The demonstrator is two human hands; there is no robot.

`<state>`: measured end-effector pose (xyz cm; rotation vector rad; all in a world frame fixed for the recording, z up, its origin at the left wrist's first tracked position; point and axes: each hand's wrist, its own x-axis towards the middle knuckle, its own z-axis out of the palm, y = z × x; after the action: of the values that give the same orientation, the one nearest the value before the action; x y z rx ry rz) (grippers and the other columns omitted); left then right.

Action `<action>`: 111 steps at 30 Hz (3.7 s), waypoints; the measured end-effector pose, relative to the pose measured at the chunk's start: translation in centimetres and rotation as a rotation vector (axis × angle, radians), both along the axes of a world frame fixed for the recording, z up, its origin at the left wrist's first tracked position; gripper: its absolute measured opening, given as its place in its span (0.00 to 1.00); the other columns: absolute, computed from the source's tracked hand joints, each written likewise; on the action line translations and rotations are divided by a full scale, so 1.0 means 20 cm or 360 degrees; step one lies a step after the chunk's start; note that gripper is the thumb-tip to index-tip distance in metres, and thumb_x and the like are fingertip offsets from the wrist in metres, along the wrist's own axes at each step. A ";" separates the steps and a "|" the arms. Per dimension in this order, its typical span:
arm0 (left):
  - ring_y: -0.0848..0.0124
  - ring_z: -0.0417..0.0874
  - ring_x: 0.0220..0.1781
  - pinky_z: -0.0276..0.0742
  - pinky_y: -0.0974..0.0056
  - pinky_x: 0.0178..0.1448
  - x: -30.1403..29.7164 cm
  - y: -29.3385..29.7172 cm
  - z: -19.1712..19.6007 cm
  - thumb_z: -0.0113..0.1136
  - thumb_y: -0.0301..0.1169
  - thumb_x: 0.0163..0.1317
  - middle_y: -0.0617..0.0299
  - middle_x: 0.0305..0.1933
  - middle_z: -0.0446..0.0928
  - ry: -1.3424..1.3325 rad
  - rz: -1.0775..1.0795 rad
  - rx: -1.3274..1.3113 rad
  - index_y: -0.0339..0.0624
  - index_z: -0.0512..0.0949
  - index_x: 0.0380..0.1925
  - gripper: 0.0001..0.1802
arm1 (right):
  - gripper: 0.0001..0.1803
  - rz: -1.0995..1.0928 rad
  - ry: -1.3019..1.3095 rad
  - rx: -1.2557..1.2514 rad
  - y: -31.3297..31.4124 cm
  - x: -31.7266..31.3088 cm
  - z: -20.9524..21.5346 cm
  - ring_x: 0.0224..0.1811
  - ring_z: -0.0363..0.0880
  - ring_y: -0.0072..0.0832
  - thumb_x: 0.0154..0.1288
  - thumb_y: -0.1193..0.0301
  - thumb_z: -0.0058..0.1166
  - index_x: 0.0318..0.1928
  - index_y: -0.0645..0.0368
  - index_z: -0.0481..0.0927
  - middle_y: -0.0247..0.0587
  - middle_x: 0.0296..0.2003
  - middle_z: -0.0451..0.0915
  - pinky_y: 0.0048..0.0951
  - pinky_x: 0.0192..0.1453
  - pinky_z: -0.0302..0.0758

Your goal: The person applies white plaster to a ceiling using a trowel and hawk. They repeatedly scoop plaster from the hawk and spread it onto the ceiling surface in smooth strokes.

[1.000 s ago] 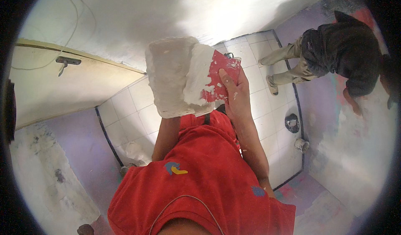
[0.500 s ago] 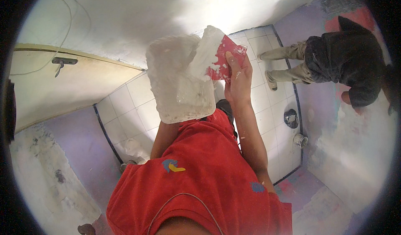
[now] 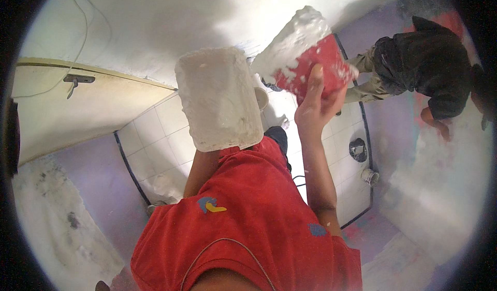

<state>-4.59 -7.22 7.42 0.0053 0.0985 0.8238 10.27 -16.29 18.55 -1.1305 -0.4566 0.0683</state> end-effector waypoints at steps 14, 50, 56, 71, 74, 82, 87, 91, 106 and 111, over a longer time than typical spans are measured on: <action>0.62 0.79 0.49 0.79 0.57 0.51 0.04 0.04 0.06 0.37 0.49 0.69 0.59 0.51 0.75 0.0177 0.0140 -0.0164 0.45 0.68 0.56 0.25 | 0.11 0.0203 -0.1783 -0.0540 0.04 0.02 0.01 0.27 0.82 0.42 0.64 0.71 0.51 0.36 0.70 0.77 0.49 0.27 0.81 0.35 0.34 0.81; 0.67 0.76 0.53 0.76 0.60 0.54 0.00 0.12 0.15 0.36 0.49 0.71 0.61 0.53 0.71 0.0428 0.0456 0.0091 0.47 0.64 0.58 0.24 | 0.11 0.0310 -0.1878 -0.0514 0.21 0.00 0.02 0.23 0.81 0.40 0.63 0.71 0.50 0.34 0.69 0.77 0.48 0.24 0.80 0.31 0.26 0.78; 0.67 0.73 0.56 0.74 0.59 0.56 0.02 0.13 0.22 0.35 0.49 0.70 0.63 0.55 0.68 0.0467 0.0541 0.0246 0.50 0.61 0.60 0.24 | 0.11 0.0395 -0.1963 -0.0469 0.25 0.00 0.05 0.24 0.82 0.39 0.64 0.69 0.51 0.35 0.67 0.77 0.46 0.23 0.79 0.31 0.27 0.79; 0.68 0.74 0.55 0.75 0.60 0.56 0.00 0.15 0.21 0.37 0.51 0.70 0.60 0.55 0.70 0.0527 0.0571 0.0078 0.47 0.62 0.59 0.26 | 0.13 0.0444 -0.1843 -0.0745 0.20 -0.01 0.00 0.24 0.82 0.35 0.63 0.69 0.51 0.38 0.68 0.79 0.44 0.24 0.81 0.29 0.27 0.77; 0.67 0.75 0.54 0.76 0.59 0.55 0.01 0.15 0.22 0.36 0.51 0.70 0.60 0.55 0.70 0.0505 0.0626 0.0153 0.47 0.62 0.59 0.26 | 0.14 0.0539 -0.1973 -0.0685 0.20 0.03 0.00 0.25 0.82 0.35 0.62 0.67 0.52 0.41 0.67 0.78 0.42 0.24 0.80 0.30 0.27 0.78; 0.66 0.75 0.55 0.77 0.59 0.56 -0.02 0.17 0.18 0.36 0.51 0.69 0.61 0.56 0.70 0.0390 0.0613 -0.0016 0.48 0.63 0.60 0.27 | 0.15 0.0804 -0.2203 -0.0858 0.11 0.09 0.02 0.24 0.81 0.36 0.58 0.76 0.53 0.47 0.66 0.73 0.45 0.31 0.81 0.31 0.27 0.76; 0.65 0.75 0.56 0.76 0.58 0.56 -0.01 0.15 0.21 0.35 0.52 0.69 0.61 0.57 0.70 0.0288 0.0570 -0.0103 0.49 0.63 0.61 0.27 | 0.18 0.0855 -0.2296 -0.0958 0.07 0.12 0.04 0.25 0.79 0.35 0.57 0.75 0.54 0.49 0.65 0.73 0.43 0.30 0.80 0.31 0.27 0.74; 0.65 0.74 0.56 0.76 0.58 0.56 0.01 0.15 0.20 0.34 0.52 0.69 0.61 0.58 0.70 0.0211 0.0538 -0.0133 0.49 0.63 0.61 0.28 | 0.19 0.0835 -0.2282 -0.1050 0.06 0.10 0.06 0.24 0.79 0.36 0.57 0.75 0.53 0.50 0.65 0.73 0.44 0.29 0.80 0.32 0.27 0.75; 0.64 0.74 0.56 0.76 0.58 0.57 0.01 0.17 0.14 0.35 0.50 0.69 0.60 0.57 0.71 0.0215 0.0603 -0.0058 0.47 0.63 0.61 0.28 | 0.16 0.0784 -0.1860 -0.1200 -0.09 0.17 -0.07 0.21 0.76 0.28 0.58 0.79 0.53 0.48 0.66 0.72 0.44 0.27 0.78 0.30 0.24 0.72; 0.64 0.74 0.56 0.75 0.58 0.57 -0.06 0.25 0.13 0.35 0.50 0.69 0.60 0.57 0.71 0.0234 0.0707 -0.0029 0.47 0.63 0.61 0.27 | 0.12 0.0529 -0.0119 -0.0783 -0.14 0.19 -0.10 0.26 0.76 0.18 0.66 0.73 0.52 0.49 0.61 0.72 0.35 0.31 0.80 0.22 0.29 0.73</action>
<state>-5.81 -2.24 9.92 0.0274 0.2521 1.2663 14.03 -19.12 16.59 -1.5318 -0.7164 0.4493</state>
